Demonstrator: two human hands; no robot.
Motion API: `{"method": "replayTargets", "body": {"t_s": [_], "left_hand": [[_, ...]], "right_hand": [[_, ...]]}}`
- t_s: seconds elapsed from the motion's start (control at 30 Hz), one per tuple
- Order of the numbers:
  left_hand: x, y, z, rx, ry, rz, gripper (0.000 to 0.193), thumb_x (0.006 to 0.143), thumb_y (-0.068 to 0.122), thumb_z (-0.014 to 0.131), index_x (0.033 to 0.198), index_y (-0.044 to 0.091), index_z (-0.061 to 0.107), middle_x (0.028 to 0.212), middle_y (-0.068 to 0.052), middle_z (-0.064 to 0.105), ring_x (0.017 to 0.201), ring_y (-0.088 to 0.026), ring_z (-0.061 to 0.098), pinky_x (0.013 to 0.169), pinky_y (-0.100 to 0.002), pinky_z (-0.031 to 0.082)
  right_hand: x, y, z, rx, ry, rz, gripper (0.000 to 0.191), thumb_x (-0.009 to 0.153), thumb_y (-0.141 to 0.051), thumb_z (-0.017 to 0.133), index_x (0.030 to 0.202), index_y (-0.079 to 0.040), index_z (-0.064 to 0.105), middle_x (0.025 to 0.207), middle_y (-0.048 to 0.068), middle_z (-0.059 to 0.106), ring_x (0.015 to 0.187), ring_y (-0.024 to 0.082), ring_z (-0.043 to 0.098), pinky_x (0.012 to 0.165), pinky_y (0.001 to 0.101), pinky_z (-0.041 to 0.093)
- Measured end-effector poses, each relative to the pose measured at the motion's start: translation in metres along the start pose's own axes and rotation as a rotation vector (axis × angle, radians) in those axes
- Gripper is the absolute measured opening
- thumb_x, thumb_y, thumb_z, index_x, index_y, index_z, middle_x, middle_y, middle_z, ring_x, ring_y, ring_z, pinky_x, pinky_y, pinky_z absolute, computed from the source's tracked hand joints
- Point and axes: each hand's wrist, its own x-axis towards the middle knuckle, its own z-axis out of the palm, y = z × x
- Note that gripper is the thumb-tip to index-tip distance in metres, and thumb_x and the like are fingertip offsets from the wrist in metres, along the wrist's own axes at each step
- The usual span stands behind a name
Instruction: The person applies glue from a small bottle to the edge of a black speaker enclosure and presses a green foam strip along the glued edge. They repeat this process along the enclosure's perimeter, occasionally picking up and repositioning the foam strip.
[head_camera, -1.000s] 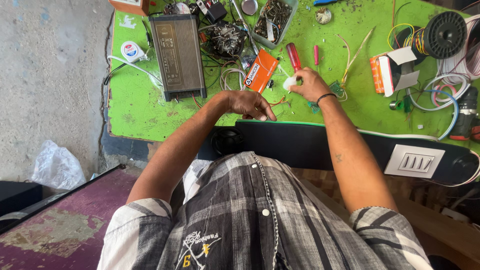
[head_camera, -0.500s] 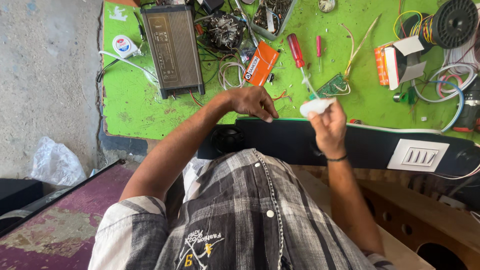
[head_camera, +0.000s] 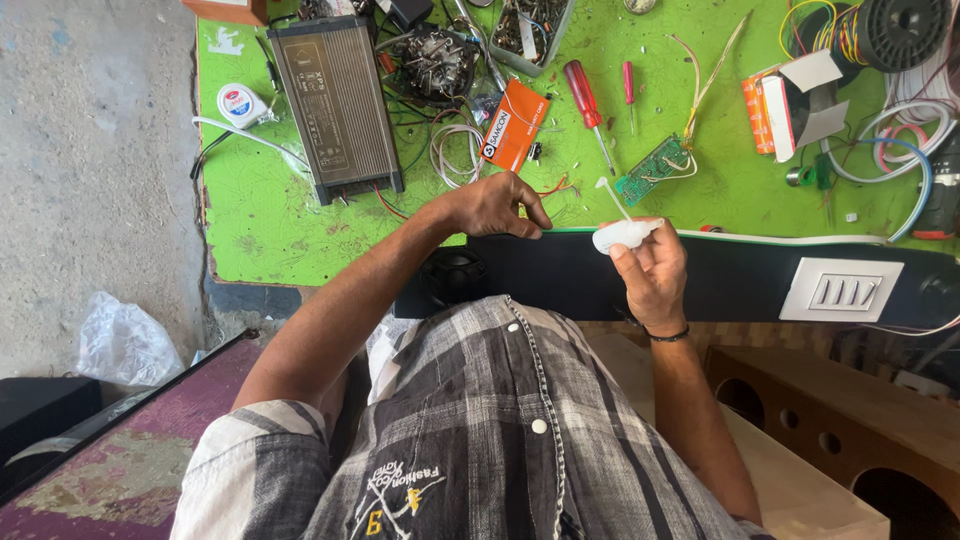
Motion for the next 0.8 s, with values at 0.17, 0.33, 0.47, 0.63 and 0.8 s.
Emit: {"method": "replayTargets", "body": {"t_s": [0.17, 0.33, 0.47, 0.63, 0.8], "left_hand": [[0.0, 0.002, -0.001, -0.053, 0.015, -0.037, 0.033, 0.082, 0.025, 0.083, 0.108, 0.005, 0.079, 0.104, -0.009, 0.08, 0.094, -0.018, 0.075, 0.09, -0.034, 0.059], [0.001, 0.002, -0.003, -0.118, -0.028, -0.203, 0.037, 0.079, 0.027, 0.087, 0.107, 0.004, 0.08, 0.098, -0.013, 0.08, 0.081, -0.022, 0.07, 0.075, -0.041, 0.051], [0.002, 0.001, -0.004, -0.082, -0.026, -0.093, 0.036, 0.076, 0.027, 0.087, 0.103, 0.005, 0.08, 0.099, -0.007, 0.08, 0.09, -0.018, 0.075, 0.085, -0.033, 0.058], [0.001, -0.002, -0.005, -0.107, -0.02, -0.092, 0.035, 0.078, 0.029, 0.087, 0.103, 0.004, 0.08, 0.098, -0.01, 0.08, 0.091, -0.019, 0.075, 0.086, -0.035, 0.06], [0.0, -0.006, -0.006, 0.015, -0.056, -0.017, 0.03, 0.086, 0.028, 0.08, 0.109, 0.008, 0.079, 0.104, -0.006, 0.079, 0.096, -0.017, 0.074, 0.09, -0.035, 0.057]], "right_hand": [[-0.008, -0.002, 0.004, 0.007, 0.006, 0.028, 0.027, 0.101, -0.003, 0.064, 0.126, 0.0, 0.052, 0.122, 0.016, 0.067, 0.11, 0.015, 0.065, 0.1, 0.0309, 0.054], [-0.012, -0.009, 0.009, -0.027, 0.017, 0.038, 0.029, 0.101, -0.003, 0.065, 0.127, -0.001, 0.052, 0.122, 0.016, 0.069, 0.104, 0.013, 0.064, 0.091, 0.0281, 0.052], [-0.015, -0.018, 0.016, 0.005, -0.002, 0.01, 0.032, 0.102, -0.005, 0.065, 0.13, 0.0, 0.051, 0.123, 0.016, 0.067, 0.11, 0.014, 0.065, 0.099, 0.0291, 0.053], [-0.018, -0.023, 0.025, 0.013, -0.014, 0.038, 0.036, 0.102, -0.007, 0.064, 0.134, 0.001, 0.05, 0.124, 0.015, 0.066, 0.11, 0.014, 0.064, 0.099, 0.029, 0.053], [-0.024, -0.022, 0.025, -0.184, 0.022, 0.058, 0.03, 0.099, -0.006, 0.065, 0.127, 0.003, 0.056, 0.115, 0.014, 0.072, 0.101, 0.013, 0.068, 0.091, 0.029, 0.056]]}}
